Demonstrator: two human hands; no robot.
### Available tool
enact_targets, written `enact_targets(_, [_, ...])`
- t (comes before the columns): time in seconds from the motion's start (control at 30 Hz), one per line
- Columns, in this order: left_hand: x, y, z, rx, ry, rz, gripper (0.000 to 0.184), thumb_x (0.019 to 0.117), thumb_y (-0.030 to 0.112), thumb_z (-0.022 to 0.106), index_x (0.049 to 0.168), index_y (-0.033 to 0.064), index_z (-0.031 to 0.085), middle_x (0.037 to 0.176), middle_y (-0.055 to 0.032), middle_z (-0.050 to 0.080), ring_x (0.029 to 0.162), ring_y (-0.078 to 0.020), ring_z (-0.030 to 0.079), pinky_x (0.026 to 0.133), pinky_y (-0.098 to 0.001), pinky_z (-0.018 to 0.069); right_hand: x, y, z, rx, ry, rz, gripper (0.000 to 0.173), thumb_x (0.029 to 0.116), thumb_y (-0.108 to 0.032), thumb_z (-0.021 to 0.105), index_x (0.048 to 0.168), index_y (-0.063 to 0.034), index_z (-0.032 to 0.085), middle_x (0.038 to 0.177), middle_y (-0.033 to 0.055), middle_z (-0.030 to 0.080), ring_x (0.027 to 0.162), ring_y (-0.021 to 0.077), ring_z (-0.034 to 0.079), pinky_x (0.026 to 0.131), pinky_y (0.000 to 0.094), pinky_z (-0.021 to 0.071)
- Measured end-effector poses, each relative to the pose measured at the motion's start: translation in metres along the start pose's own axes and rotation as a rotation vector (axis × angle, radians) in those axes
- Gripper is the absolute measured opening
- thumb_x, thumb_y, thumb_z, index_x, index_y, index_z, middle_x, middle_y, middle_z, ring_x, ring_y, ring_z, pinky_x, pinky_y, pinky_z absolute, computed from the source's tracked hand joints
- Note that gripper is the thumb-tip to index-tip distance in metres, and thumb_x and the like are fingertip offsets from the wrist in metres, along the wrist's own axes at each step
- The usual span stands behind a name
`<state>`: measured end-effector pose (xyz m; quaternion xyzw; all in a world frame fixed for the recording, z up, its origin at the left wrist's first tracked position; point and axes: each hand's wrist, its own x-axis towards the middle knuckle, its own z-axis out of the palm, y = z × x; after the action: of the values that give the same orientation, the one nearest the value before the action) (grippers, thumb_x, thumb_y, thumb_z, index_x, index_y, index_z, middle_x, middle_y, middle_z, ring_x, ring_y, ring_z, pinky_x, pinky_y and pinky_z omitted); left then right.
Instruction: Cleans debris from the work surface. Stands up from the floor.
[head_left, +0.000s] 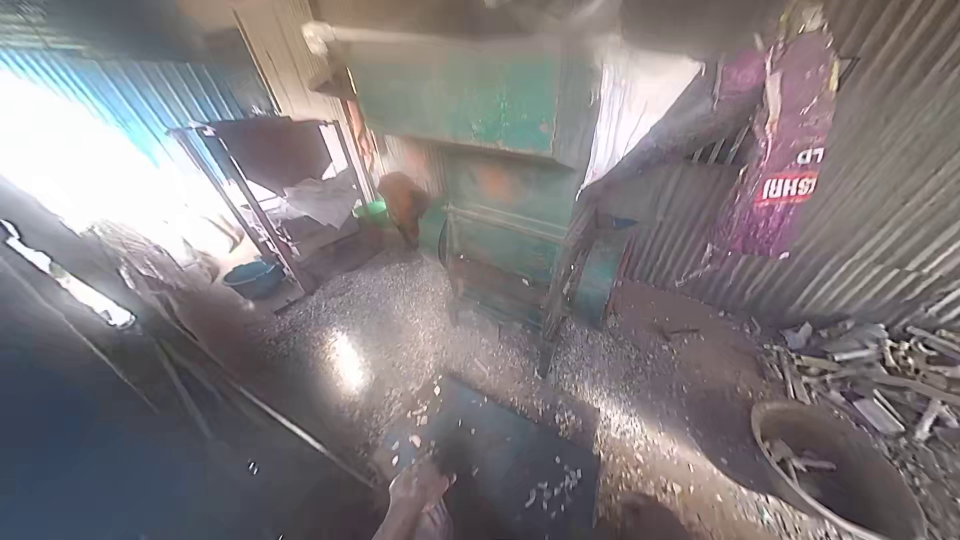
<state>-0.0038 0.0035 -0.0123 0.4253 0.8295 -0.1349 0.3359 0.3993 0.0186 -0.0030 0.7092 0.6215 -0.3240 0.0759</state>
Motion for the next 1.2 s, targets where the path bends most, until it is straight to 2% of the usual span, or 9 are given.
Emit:
enact_targets(0.03, [0.005,-0.001,0.002,0.005,0.012,0.0,0.072,0.0936,0.062,0.058,0.137,0.0056,0.062,0.139,-0.0203,0.063,0.132,-0.0372,0.059,0.105,-0.061,0.0477,-0.025,-0.022,-0.025,0.011,-0.087,0.025,0.041,0.1069,-0.032,0.048,0.134,-0.0078,0.067,0.137,0.0197,0.065,0.131,0.0365,0.059,0.11,0.0583,0.042])
enact_targets(0.07, [0.005,0.0,0.002,0.012,0.014,0.003,0.073,0.0939,0.063,0.058,0.138,0.0051,0.061,0.14,-0.0204,0.062,0.132,-0.037,0.058,0.105,-0.0601,0.0474,-0.035,-0.032,-0.035,-0.001,-0.099,0.028,0.04,0.1075,-0.03,0.047,0.135,-0.0062,0.066,0.139,0.0213,0.063,0.133,0.0374,0.057,0.112,0.0578,0.0411])
enact_targets(0.17, [0.0,0.002,0.003,0.003,0.002,0.0,0.07,0.0948,0.062,0.058,0.14,0.0088,0.06,0.141,-0.0184,0.062,0.132,-0.0362,0.058,0.106,-0.0597,0.0472,-0.011,-0.015,-0.009,-0.03,-0.055,0.043,0.04,0.1065,-0.034,0.049,0.131,-0.0088,0.068,0.134,0.0198,0.066,0.128,0.0372,0.06,0.108,0.0599,0.0433])
enact_targets(0.23, [0.004,0.003,0.005,-0.002,0.012,0.001,0.065,0.0952,0.063,0.057,0.138,0.0142,0.063,0.14,-0.0153,0.063,0.132,-0.0339,0.059,0.106,-0.0597,0.0474,0.025,0.009,0.015,-0.04,0.007,0.084,0.038,0.1028,-0.043,0.053,0.123,-0.0174,0.073,0.124,0.0128,0.072,0.119,0.0348,0.066,0.099,0.0622,0.0488])
enact_targets(0.3, [0.006,0.005,0.004,0.004,0.019,0.007,0.059,0.097,0.061,0.055,0.136,0.017,0.064,0.139,-0.0142,0.064,0.131,-0.0333,0.059,0.106,-0.0605,0.047,0.038,0.02,0.019,-0.022,0.015,0.097,0.038,0.1014,-0.047,0.055,0.122,-0.0207,0.073,0.122,0.0099,0.073,0.117,0.0328,0.067,0.097,0.0626,0.0493])
enact_targets(0.4, [0.002,0.007,0.004,-0.008,-0.007,0.0,0.059,0.0994,0.057,0.054,0.137,0.0126,0.063,0.139,-0.0181,0.062,0.133,-0.0365,0.058,0.106,-0.0622,0.0451,0.03,0.018,0.016,-0.004,-0.032,0.113,0.039,0.1027,-0.045,0.054,0.127,-0.0193,0.071,0.127,0.0121,0.071,0.122,0.0347,0.064,0.101,0.0631,0.0463])
enact_targets(0.8, [0.006,0.005,0.009,-0.018,0.0,0.017,0.051,0.0999,0.058,0.053,0.135,0.0236,0.066,0.141,-0.0122,0.063,0.135,-0.0326,0.056,0.108,-0.0608,0.0437,0.031,0.02,0.016,0.026,-0.024,0.132,0.036,0.101,-0.045,0.055,0.125,-0.0232,0.072,0.124,0.0085,0.072,0.12,0.0313,0.065,0.099,0.0611,0.0475])
enact_targets(1.2, [0.015,0.0,0.013,-0.027,0.018,0.019,0.054,0.0974,0.062,0.055,0.134,0.0241,0.067,0.14,-0.0127,0.063,0.134,-0.034,0.057,0.107,-0.0621,0.0443,0.034,0.023,0.019,-0.001,-0.003,0.124,0.036,0.1008,-0.045,0.055,0.125,-0.0234,0.072,0.124,0.0095,0.073,0.119,0.0328,0.066,0.097,0.0632,0.048])
